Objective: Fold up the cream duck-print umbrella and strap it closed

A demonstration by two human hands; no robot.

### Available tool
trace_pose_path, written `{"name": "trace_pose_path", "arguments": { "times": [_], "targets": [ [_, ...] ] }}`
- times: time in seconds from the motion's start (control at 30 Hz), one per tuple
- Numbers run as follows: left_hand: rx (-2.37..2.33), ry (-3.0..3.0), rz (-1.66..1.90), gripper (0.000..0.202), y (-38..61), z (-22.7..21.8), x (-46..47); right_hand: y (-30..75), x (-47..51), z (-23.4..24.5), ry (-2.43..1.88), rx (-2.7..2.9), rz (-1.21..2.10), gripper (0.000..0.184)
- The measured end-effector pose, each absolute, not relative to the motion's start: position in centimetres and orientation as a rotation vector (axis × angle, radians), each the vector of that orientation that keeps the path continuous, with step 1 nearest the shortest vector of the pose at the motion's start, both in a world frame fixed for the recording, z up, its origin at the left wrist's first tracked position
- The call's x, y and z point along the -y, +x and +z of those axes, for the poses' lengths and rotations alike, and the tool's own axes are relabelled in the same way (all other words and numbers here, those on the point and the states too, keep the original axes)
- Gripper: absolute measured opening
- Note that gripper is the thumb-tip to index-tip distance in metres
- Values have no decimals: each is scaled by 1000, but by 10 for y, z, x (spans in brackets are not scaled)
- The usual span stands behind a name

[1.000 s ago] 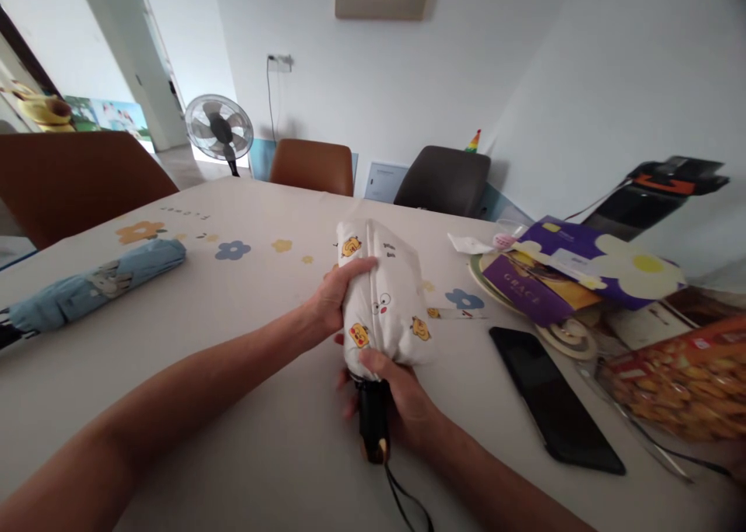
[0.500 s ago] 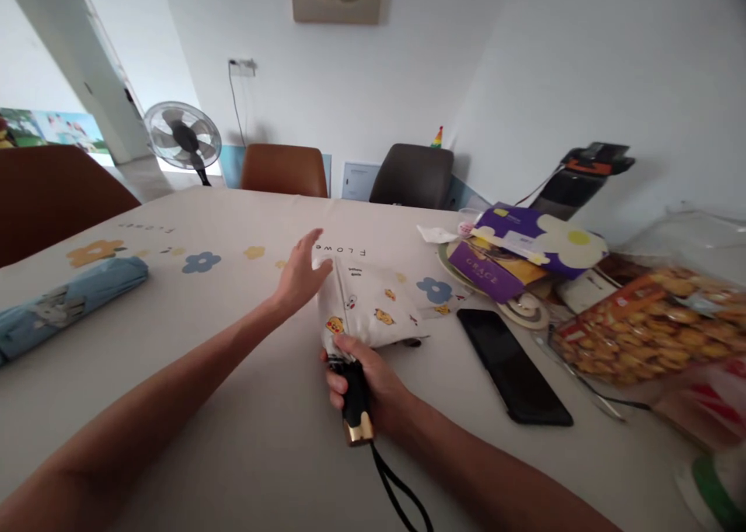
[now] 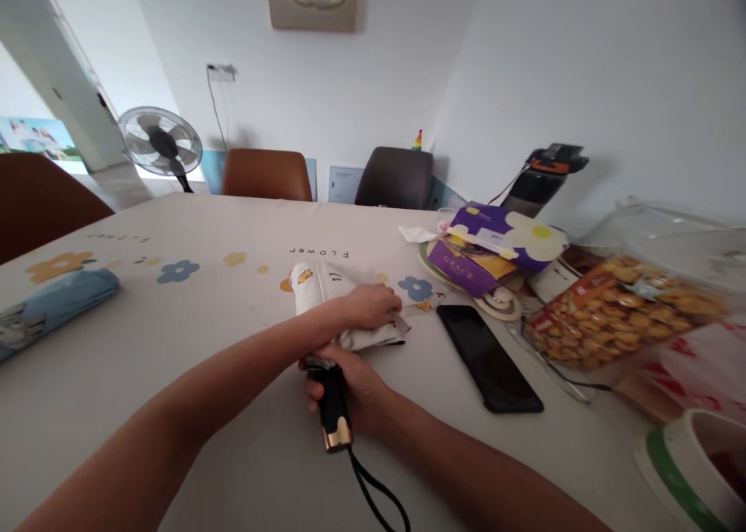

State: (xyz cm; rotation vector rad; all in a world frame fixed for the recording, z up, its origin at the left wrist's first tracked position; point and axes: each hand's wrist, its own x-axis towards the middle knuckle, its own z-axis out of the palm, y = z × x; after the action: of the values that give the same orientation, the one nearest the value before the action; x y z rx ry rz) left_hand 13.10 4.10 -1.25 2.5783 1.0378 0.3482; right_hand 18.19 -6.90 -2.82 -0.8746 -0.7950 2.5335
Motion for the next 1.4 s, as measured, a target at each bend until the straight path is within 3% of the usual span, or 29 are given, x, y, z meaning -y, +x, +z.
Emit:
{"name": "trace_pose_path", "arguments": {
  "times": [0.73, 1.07, 1.23, 1.4],
  "targets": [
    [-1361, 1938, 1243, 12, 108, 12, -21, 179, 73, -29, -837, 862, 2439, 29],
    [-1251, 1646, 1692, 11, 30, 38, 16, 181, 72, -29, -853, 844, 2470, 29],
    [-1369, 1865, 1632, 21, -22, 25, 58, 180, 74, -26, -866, 847, 2422, 30],
    [-1383, 1585, 1606, 13, -49, 6, 84, 183, 71, -26, -810, 895, 2482, 51]
  ]
}}
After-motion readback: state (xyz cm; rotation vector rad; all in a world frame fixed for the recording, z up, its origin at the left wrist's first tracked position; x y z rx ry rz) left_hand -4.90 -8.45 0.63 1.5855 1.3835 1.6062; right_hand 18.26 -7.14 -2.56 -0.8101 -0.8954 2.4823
